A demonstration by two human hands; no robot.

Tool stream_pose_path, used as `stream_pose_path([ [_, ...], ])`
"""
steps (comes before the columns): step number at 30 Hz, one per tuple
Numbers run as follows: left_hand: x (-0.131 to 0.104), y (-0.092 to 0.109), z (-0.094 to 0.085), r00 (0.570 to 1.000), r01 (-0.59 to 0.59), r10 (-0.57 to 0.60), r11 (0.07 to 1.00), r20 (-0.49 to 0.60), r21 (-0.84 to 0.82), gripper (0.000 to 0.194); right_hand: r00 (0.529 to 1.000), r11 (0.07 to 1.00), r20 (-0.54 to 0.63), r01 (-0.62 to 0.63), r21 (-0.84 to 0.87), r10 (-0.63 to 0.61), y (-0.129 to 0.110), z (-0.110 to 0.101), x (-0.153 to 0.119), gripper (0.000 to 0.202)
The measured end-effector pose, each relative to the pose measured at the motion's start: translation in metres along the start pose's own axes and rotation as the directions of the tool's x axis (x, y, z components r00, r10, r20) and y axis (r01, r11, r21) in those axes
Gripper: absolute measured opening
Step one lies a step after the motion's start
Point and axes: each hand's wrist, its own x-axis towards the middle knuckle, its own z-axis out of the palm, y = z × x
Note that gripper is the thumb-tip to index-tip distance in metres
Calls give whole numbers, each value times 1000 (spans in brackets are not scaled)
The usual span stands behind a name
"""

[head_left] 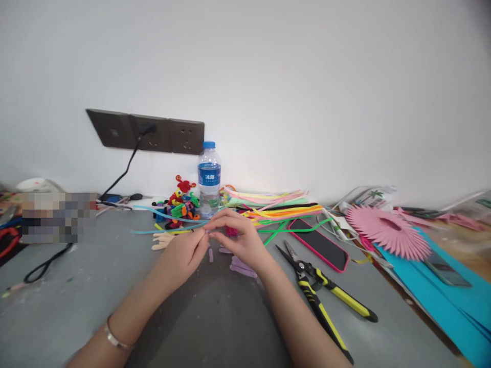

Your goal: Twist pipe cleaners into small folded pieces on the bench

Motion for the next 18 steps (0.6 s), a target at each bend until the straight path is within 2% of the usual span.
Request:
stream_pose_path([
  [9, 0, -2, -3, 997, -59, 60, 998, -42, 17, 33, 1000, 1000, 15, -1, -22, 1, -3, -5, 1, 11],
  [12, 0, -4, -6, 997, -77, 77, 996, 3, -37, 36, 1000, 1000, 21, 4, -11, -4, -3, -6, 1, 10],
  [18, 0, -7, -17, 988, -64, 95, 967, 119, -245, 43, 996, 998, 87, -30, 54, 25, -5, -11, 0, 14],
])
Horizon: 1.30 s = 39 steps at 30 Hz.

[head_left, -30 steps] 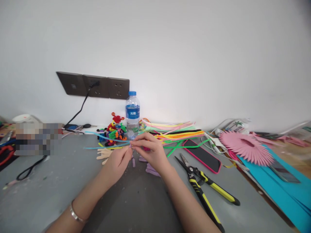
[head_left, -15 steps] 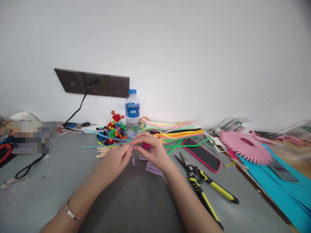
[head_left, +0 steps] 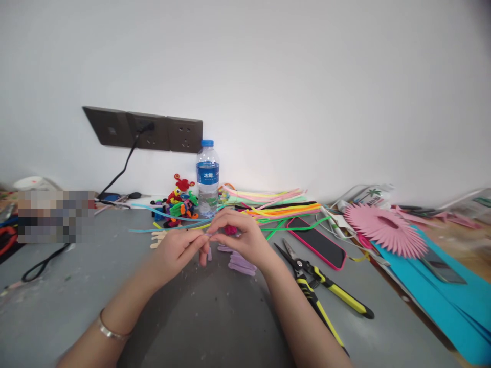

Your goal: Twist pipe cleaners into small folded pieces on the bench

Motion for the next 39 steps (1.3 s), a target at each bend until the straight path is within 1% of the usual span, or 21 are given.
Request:
stream_pose_path([
  [2, 0, 2, -4, 999, 5, -2, 997, 36, -71, 46, 1000, 1000, 20, -6, 28, 5, -2, 0, 0, 14],
  [4, 0, 4, -6, 1000, -1, 4, 995, 31, -98, 46, 1000, 999, 7, -3, 49, 3, -2, 2, 0, 13],
  [8, 0, 7, -4, 998, -29, 28, 999, -48, -21, 45, 997, 998, -75, -3, 64, 8, -1, 8, 0, 12],
  [10, 0, 7, -2, 997, -35, 36, 999, -74, 19, 46, 996, 999, -93, -9, 51, 14, -1, 10, 0, 16],
  [14, -1, 7, 1, 993, -54, 59, 998, -105, 43, 46, 996, 1000, -94, 3, 11, -2, -4, 11, 0, 20],
  [18, -1, 7, 2, 985, -110, 113, 994, -129, 30, 42, 996, 1000, -91, 10, -7, -10, -6, 12, 1, 19],
  [20, -1, 8, 3, 984, -119, 120, 993, -128, 17, 41, 996, 1000, -85, 8, -12, -9, -5, 12, 0, 18],
  [24, -1, 8, 4, 989, -98, 95, 995, -117, -16, 40, 997, 1000, -79, 12, -14, -13, -4, 11, 0, 17],
  [29, 0, 6, 9, 994, -31, 23, 997, -109, -74, 42, 997, 1000, -75, -12, 0, 12, 0, 12, 0, 17],
  [32, 1, 4, 13, 989, 30, -41, 997, -139, -75, 44, 993, 993, -94, -69, 94, 78, 4, 13, 0, 13],
  [33, 1, 3, 13, 987, 52, -62, 996, -149, -70, 44, 990, 985, -93, -91, 149, 106, 5, 12, 0, 19],
  [34, 2, 2, 14, 984, 71, -80, 995, -157, -65, 44, 987, 973, -89, -114, 202, 134, 7, 12, -1, 30],
  [35, 2, 1, 14, 982, 88, -97, 994, -164, -61, 45, 984, 960, -80, -135, 245, 159, 9, 11, -1, 40],
  [36, 3, 1, 15, 979, 100, -108, 993, -170, -59, 45, 980, 950, -75, -156, 271, 182, 11, 10, -1, 46],
  [37, 3, 0, 15, 978, 105, -115, 993, -174, -61, 45, 976, 944, -73, -175, 279, 203, 13, 10, -2, 46],
  [39, 4, -2, 16, 977, 112, -123, 991, -174, -74, 46, 967, 940, -75, -216, 264, 243, 16, 10, -2, 33],
])
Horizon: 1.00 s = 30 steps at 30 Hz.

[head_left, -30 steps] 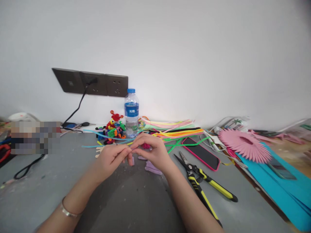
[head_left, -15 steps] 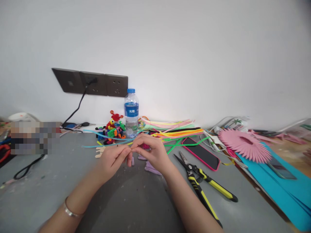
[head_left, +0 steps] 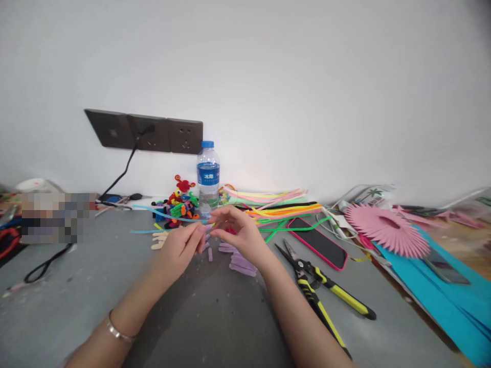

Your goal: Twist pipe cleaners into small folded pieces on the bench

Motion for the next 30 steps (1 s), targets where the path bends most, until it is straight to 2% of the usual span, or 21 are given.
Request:
stream_pose_path([
  [2, 0, -1, 2, 1000, 6, -6, 1000, 15, -15, 46, 1000, 1000, -2, -26, -8, 26, 2, 2, 1, 21],
  [9, 1, 3, -1, 994, 26, -23, 999, 110, -32, 50, 993, 968, 94, -87, 235, 67, -1, 2, 2, 20],
  [12, 3, 4, 0, 991, 74, -98, 966, 86, 249, 46, 994, 959, 52, -109, 260, 98, 0, -8, 3, 19],
  [15, 3, 5, 7, 988, 84, -141, 835, 64, 544, 35, 991, 947, 38, -133, 293, 127, 5, -17, 3, 20],
  [17, 1, 5, 14, 983, 66, -158, 785, 96, 615, 25, 985, 937, 42, -175, 302, 170, 9, -19, 3, 20],
  [20, -2, 2, 20, 977, 38, -162, 777, 141, 629, 12, 958, 912, 56, -285, 296, 281, 14, -18, 3, 24],
  [23, 0, -4, 19, 978, 57, -152, 855, 144, 516, 11, 925, 867, 33, -367, 336, 378, 16, -17, 4, 28],
  [26, 5, -6, 12, 981, 162, -178, 971, 76, 177, 17, 898, 820, 12, -407, 402, 440, 14, -17, 4, 29],
  [28, 8, -4, 8, 974, 226, -225, 969, 22, -97, 24, 885, 795, 26, -431, 426, 466, 11, -17, 4, 29],
  [30, 10, -1, 4, 960, 276, -280, 912, 34, -302, 30, 875, 780, 61, -458, 426, 481, 10, -16, 4, 29],
])
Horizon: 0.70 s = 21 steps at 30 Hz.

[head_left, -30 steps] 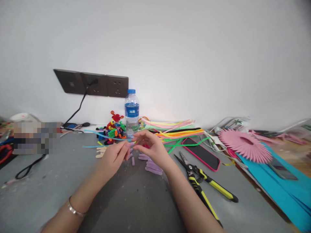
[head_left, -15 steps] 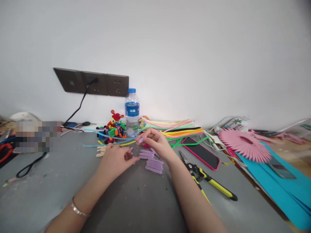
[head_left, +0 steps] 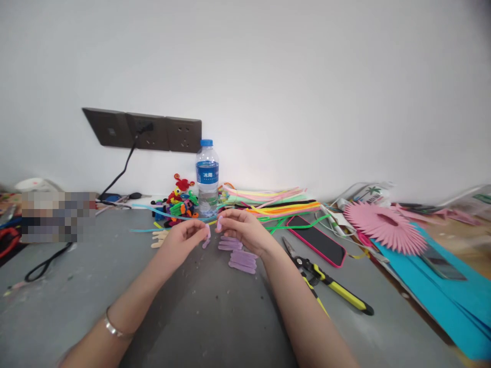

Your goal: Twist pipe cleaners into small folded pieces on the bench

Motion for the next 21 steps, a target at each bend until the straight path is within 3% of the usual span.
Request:
stream_pose_path([
  [4, -1, 3, 0, 992, 96, -77, 974, 99, -206, 34, 998, 999, 52, -26, -20, 27, 3, 4, -1, 29],
  [11, 0, 0, 0, 989, 121, -97, 964, 113, -238, 36, 997, 999, 74, -32, -42, 35, 4, 7, -1, 28],
  [17, -1, 3, 1, 991, 100, -82, 979, 109, -176, 34, 998, 996, 62, -9, -87, 15, 4, 9, -2, 29],
  [21, 0, 4, -8, 992, 50, -51, 999, 119, 11, 31, 997, 983, 54, 60, -172, -51, 5, 11, -1, 26],
])
